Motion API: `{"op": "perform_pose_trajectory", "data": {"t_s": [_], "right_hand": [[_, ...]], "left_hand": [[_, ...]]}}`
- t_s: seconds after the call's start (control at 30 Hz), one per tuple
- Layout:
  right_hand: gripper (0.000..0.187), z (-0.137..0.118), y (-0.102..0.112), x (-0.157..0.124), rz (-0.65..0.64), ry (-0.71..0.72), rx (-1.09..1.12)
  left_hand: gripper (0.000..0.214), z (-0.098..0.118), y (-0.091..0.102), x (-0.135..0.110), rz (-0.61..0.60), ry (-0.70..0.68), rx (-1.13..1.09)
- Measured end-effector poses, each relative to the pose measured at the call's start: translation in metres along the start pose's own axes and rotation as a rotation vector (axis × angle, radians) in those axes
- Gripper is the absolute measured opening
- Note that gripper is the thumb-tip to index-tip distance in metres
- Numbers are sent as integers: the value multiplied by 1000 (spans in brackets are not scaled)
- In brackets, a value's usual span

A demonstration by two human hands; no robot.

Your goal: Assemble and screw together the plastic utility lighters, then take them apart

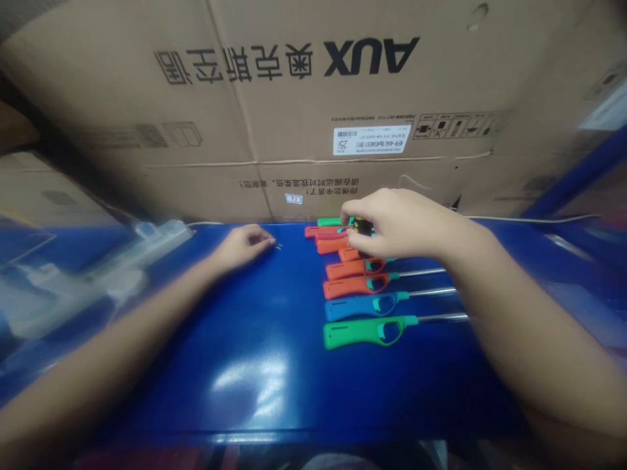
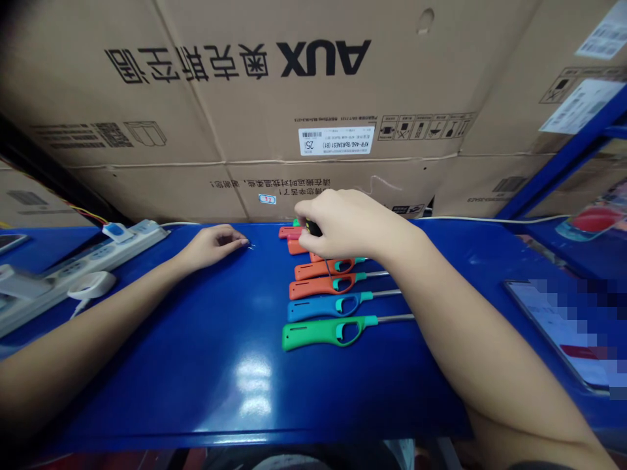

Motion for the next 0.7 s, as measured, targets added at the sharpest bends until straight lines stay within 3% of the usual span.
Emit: {"op": "perform_pose_trajectory", "data": {"t_s": [0.1, 0.2, 0.3, 0.4, 0.5, 0.7], "right_hand": [[25, 1, 3, 1, 38, 3, -5], [25, 0, 6, 2, 101, 25, 1], [26, -4, 7, 2, 154, 65, 25], [32, -9, 7, 2, 192, 100, 56], [33, -14, 6, 1, 196, 123, 67], [34, -18, 2, 3, 172, 131, 30]], "left_hand": [[34, 19, 9, -3, 89, -14, 24], [30, 62, 7, -10, 99, -126, 19], [22, 110, -14, -21, -16, -283, -33], [22, 142, -40, -30, -118, -371, -77], [29, 152, -57, -31, -156, -384, -128], [31, 138, -72, -21, -192, -278, -247]]}}
Point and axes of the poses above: each hand's wrist, its own x-axis towards the middle knuckle, its own y-axis out of the back of the hand, z = x × y, the point moved 9 cm from there along x, towards the middle knuckle, and after that the axes turned 2 degrees about x, right-handed, at the moved point
